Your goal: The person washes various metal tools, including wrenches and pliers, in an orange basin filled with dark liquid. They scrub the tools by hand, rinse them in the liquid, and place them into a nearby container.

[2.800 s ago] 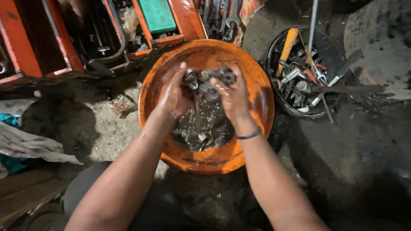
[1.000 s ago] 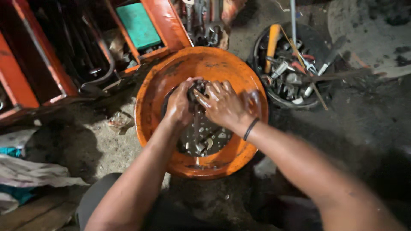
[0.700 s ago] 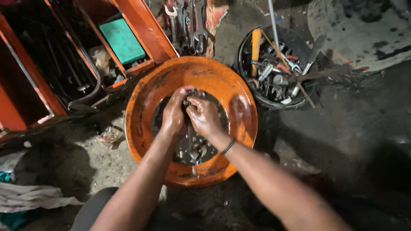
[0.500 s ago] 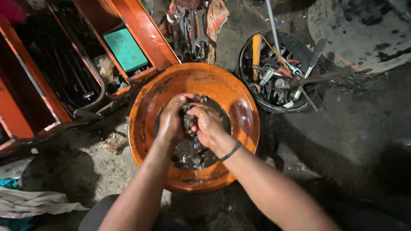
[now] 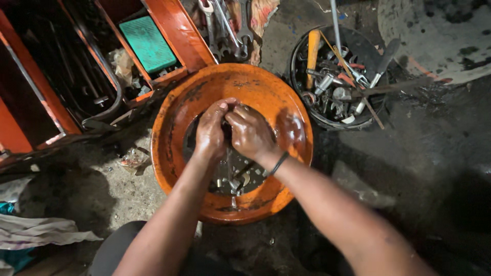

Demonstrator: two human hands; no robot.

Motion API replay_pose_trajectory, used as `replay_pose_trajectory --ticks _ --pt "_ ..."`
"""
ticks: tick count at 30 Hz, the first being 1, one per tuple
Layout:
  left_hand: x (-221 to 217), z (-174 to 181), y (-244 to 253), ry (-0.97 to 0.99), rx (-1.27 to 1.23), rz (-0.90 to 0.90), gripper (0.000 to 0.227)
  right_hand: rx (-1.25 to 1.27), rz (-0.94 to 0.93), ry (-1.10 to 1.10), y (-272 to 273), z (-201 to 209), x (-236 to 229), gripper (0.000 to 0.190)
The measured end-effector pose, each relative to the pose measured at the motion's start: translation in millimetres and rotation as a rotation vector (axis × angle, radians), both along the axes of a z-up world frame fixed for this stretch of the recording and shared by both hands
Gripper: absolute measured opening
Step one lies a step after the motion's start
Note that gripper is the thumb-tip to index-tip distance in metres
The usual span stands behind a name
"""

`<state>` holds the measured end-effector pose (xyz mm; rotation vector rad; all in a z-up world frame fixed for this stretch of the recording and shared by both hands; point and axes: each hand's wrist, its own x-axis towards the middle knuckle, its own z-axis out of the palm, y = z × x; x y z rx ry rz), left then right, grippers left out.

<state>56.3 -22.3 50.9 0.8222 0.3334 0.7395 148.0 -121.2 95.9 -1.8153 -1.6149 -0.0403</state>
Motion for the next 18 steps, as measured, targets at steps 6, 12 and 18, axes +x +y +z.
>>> replay_pose_trajectory --ticks 6,12,18 --pt "5.5 -7.3 2.9 0.085 0.102 0.065 0.031 -0.003 -0.078 0.285 8.7 -25.0 7.5 0.023" --pt "10.6 1.7 -2.2 0.045 -0.147 -0.096 0.034 -0.09 0.002 1.95 -2.6 -50.5 42.0 0.019" --pt "7.9 -6.8 13.5 0.165 -0.005 -0.307 0.043 0.178 -0.057 1.712 -20.1 -12.6 26.5 0.021"
